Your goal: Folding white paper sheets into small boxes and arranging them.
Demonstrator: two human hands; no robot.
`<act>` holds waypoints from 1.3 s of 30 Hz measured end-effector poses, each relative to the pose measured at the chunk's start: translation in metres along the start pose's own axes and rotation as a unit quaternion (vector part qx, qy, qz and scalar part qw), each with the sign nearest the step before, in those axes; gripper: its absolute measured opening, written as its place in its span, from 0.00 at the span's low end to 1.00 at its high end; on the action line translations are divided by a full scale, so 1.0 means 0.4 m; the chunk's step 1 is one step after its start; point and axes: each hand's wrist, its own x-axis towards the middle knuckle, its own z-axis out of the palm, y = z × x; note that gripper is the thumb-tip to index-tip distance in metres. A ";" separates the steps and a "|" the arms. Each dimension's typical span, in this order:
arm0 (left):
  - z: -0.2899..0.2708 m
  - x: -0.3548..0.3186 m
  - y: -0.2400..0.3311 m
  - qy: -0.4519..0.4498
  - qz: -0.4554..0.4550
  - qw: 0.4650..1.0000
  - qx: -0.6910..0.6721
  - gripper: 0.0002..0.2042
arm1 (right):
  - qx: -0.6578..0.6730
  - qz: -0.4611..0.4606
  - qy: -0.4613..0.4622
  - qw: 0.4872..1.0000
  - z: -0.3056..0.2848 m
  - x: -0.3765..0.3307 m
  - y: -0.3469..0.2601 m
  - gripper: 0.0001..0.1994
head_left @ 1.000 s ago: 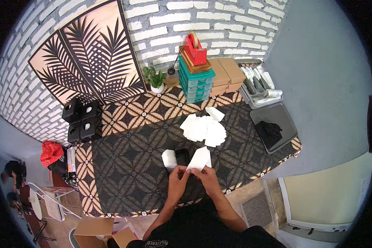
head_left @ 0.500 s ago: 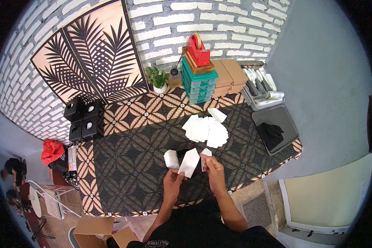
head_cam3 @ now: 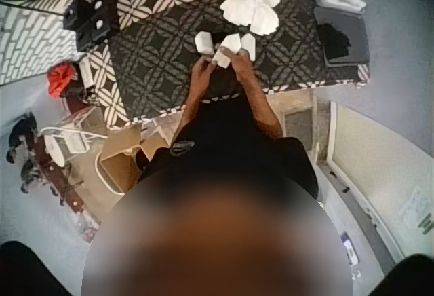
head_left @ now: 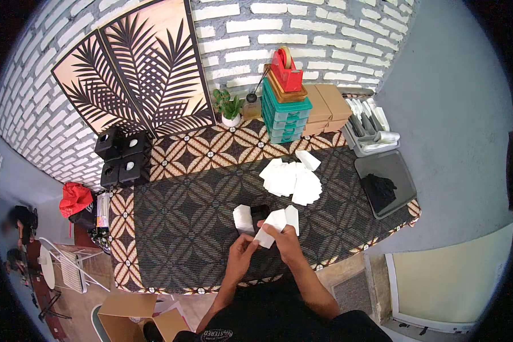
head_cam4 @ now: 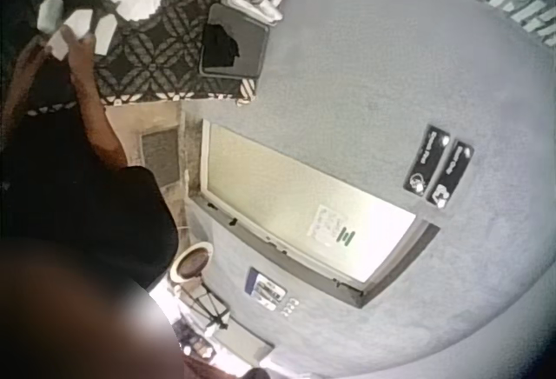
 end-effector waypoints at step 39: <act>-0.075 -0.001 -0.123 0.150 0.045 0.967 0.203 0.22 | -0.428 -0.125 -0.028 0.894 0.018 0.032 0.130 0.27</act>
